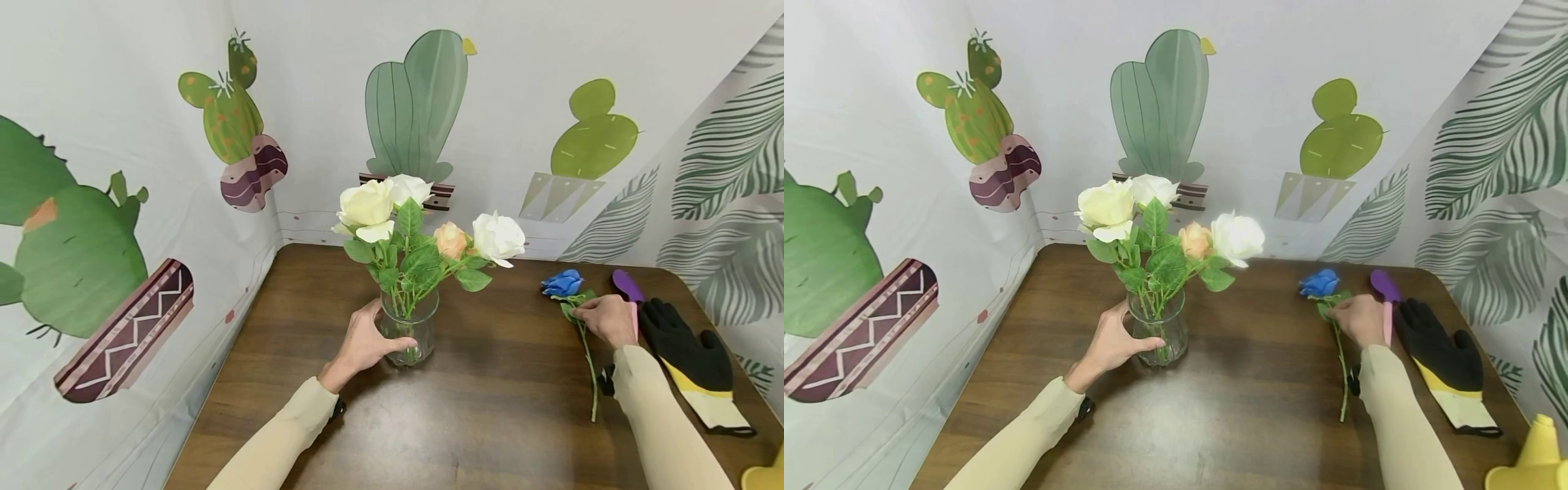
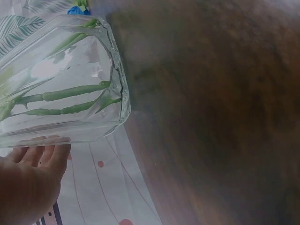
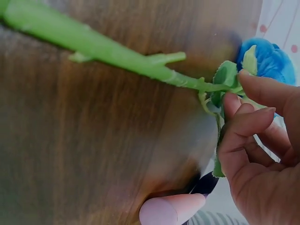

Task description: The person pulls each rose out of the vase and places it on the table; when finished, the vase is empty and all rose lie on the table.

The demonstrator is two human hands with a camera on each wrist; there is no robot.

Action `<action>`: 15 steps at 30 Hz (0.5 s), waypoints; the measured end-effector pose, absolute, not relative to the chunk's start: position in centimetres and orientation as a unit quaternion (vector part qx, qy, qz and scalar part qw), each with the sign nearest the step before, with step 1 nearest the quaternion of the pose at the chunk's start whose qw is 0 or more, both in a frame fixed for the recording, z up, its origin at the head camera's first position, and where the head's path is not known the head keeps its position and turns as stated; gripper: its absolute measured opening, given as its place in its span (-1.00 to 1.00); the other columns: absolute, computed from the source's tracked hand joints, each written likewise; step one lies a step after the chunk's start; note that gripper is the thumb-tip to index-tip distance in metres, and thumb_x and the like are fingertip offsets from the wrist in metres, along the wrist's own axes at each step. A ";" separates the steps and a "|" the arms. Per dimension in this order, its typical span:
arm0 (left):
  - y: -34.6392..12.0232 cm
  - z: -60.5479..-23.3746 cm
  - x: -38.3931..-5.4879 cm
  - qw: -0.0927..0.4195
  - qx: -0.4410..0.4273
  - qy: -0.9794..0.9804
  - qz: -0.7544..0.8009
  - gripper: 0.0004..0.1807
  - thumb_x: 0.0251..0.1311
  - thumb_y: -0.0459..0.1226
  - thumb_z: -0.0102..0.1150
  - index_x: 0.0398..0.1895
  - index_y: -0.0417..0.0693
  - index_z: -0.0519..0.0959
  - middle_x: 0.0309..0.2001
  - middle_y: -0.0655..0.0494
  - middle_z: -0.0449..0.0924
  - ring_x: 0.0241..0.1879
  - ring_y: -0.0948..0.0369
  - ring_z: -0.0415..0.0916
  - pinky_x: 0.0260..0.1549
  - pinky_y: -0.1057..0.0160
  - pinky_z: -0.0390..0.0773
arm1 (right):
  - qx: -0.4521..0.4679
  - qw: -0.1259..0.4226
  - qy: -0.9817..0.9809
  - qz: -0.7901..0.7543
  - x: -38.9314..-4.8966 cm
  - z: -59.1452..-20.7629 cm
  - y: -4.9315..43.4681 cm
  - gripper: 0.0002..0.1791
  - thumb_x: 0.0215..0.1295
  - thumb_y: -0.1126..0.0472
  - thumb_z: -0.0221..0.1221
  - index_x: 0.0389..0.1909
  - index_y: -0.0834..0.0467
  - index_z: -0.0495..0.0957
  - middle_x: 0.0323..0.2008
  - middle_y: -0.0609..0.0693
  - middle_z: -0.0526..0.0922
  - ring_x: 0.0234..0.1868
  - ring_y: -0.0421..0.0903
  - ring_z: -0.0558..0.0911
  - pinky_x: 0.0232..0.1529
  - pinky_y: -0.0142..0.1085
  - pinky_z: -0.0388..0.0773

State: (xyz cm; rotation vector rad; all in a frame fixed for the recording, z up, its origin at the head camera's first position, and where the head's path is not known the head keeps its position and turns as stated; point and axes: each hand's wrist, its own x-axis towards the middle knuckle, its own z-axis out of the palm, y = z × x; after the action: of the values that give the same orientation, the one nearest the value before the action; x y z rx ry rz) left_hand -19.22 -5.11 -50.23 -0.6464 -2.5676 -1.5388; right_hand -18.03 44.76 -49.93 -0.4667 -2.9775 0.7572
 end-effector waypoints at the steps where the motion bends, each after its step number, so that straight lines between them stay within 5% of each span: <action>1: -5.1 -50.3 -19.2 0.039 -0.211 -0.836 -0.504 -0.04 -0.09 -0.06 0.81 0.45 -0.03 0.58 0.28 0.01 0.76 0.32 0.01 0.69 0.35 -0.07 0.69 | -0.151 0.023 -0.959 0.240 -17.9 -49.8 44.6 -0.65 0.36 0.11 0.45 -0.17 0.39 0.83 -0.25 0.32 0.85 -0.26 0.08 0.59 -0.32 -0.27 0.37; 6: -5.2 -50.3 -19.1 0.038 -0.214 -0.833 -0.510 -0.03 -0.07 -0.08 0.81 0.48 -0.03 0.56 0.31 -0.01 0.74 0.33 -0.01 0.68 0.36 -0.08 0.68 | -0.159 0.069 -0.954 0.244 -17.2 -49.3 43.7 -0.63 0.35 0.07 0.48 -0.16 0.35 0.84 -0.25 0.32 0.85 -0.21 0.20 0.61 -0.34 -0.25 0.36; 11: -5.1 -50.3 -19.3 0.045 -0.218 -0.834 -0.505 0.00 -0.09 -0.07 0.82 0.48 -0.04 0.56 0.30 -0.01 0.75 0.34 -0.01 0.69 0.35 -0.06 0.69 | -0.145 0.130 -0.946 0.261 -16.5 -48.6 42.2 -0.64 0.39 0.08 0.48 -0.11 0.35 0.83 -0.23 0.32 0.87 -0.47 -0.21 0.58 -0.50 -0.36 0.41; 15: -5.1 -50.1 -19.2 0.045 -0.217 -0.835 -0.503 0.02 -0.11 -0.07 0.83 0.49 -0.04 0.56 0.31 -0.01 0.75 0.34 0.00 0.69 0.36 -0.05 0.69 | -0.137 0.160 -0.927 0.309 -15.8 -47.5 40.1 -0.60 0.43 0.08 0.46 0.02 0.37 0.80 -0.14 0.36 0.86 -0.49 -0.58 0.48 -0.54 -0.52 0.46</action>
State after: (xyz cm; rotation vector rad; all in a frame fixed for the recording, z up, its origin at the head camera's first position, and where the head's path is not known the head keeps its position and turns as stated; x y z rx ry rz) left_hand -19.20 -5.07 -50.15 -0.6624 -2.5527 -1.5372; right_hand -15.76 40.06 -47.48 -0.3925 -2.6491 0.8838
